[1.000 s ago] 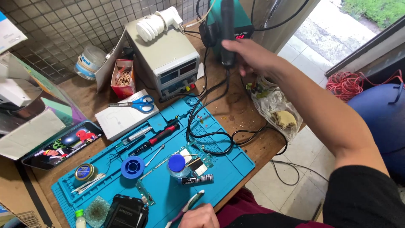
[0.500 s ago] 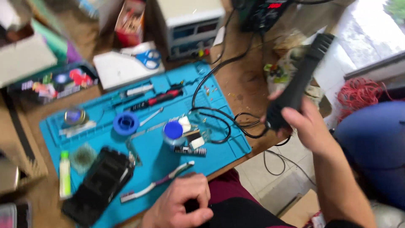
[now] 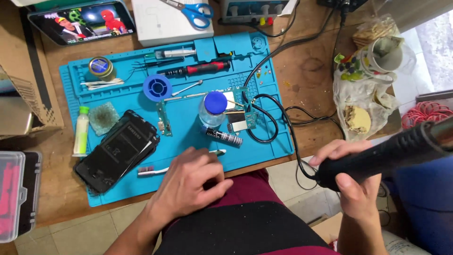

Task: Repairing a mobile phone circuit board by applying adhesive, using a heat gun, and inspecting with a magnifying glass.

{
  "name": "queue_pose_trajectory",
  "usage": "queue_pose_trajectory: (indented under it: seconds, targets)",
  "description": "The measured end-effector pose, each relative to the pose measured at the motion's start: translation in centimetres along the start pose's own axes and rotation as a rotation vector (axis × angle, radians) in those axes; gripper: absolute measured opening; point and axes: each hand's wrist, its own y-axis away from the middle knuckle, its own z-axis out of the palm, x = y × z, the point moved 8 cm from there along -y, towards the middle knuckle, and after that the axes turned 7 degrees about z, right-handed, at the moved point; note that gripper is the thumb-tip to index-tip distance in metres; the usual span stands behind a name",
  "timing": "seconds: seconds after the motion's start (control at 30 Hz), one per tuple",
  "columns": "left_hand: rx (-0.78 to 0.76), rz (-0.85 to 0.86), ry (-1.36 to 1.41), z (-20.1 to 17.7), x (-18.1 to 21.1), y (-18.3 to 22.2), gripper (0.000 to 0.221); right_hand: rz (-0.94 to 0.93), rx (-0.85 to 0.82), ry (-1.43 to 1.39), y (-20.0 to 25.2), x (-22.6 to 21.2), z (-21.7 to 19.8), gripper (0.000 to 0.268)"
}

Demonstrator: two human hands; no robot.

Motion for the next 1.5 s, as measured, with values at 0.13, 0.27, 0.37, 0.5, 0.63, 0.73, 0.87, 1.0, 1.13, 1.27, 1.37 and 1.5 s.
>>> queue_pose_trajectory:
  seconds: [0.13,0.27,0.37,0.5,0.63,0.73,0.87,1.0,1.13,1.27,1.37,1.5]
  targets:
    - [0.061,0.042,-0.182,-0.5,-0.1,-0.4,0.021,-0.089,-0.097,-0.331,-0.3,-1.5,2.7,0.040]
    - [0.115,0.061,-0.306,-1.2,0.4,-1.3,0.018,-0.041,-0.153,-0.325,0.6,0.9,4.3,0.051]
    - [0.113,0.098,-0.365,-0.7,0.1,-1.4,0.019,0.057,-0.185,-0.184,3.8,5.5,4.0,0.033]
    - [0.102,0.125,-0.393,-0.6,-0.1,-1.5,0.019,-0.048,-0.253,0.007,4.1,4.4,4.9,0.043]
    - [0.113,0.146,-0.386,-0.8,-0.2,-1.7,0.010,-0.031,-0.199,0.010,4.9,6.1,5.0,0.040]
    - [0.113,0.166,-0.396,-0.8,-0.1,-1.9,0.010,0.039,-0.191,-0.092,4.8,7.1,5.9,0.032]
    - [0.103,0.181,-0.433,-0.8,-0.1,-2.0,0.011,0.070,-0.234,-0.213,3.8,6.8,7.7,0.036]
    - [0.105,0.161,-0.402,-1.2,-0.6,-2.5,0.009,0.014,-0.234,0.111,3.2,6.3,8.2,0.043]
    - [0.184,0.192,-0.445,-0.8,-0.9,-1.8,0.006,0.101,-0.372,-0.178,3.2,6.9,9.3,0.048]
    - [0.238,0.220,-0.496,-0.6,-1.0,-1.4,0.007,0.006,-0.368,-0.296,3.0,7.4,9.8,0.046]
    - [0.260,0.230,-0.493,-0.9,-0.7,-1.5,0.008,-0.083,-0.329,-0.383,2.5,7.7,10.3,0.045]
    - [0.261,0.258,-0.508,-0.7,-0.6,-1.6,0.010,-0.065,-0.320,-0.358,2.9,8.7,10.6,0.043]
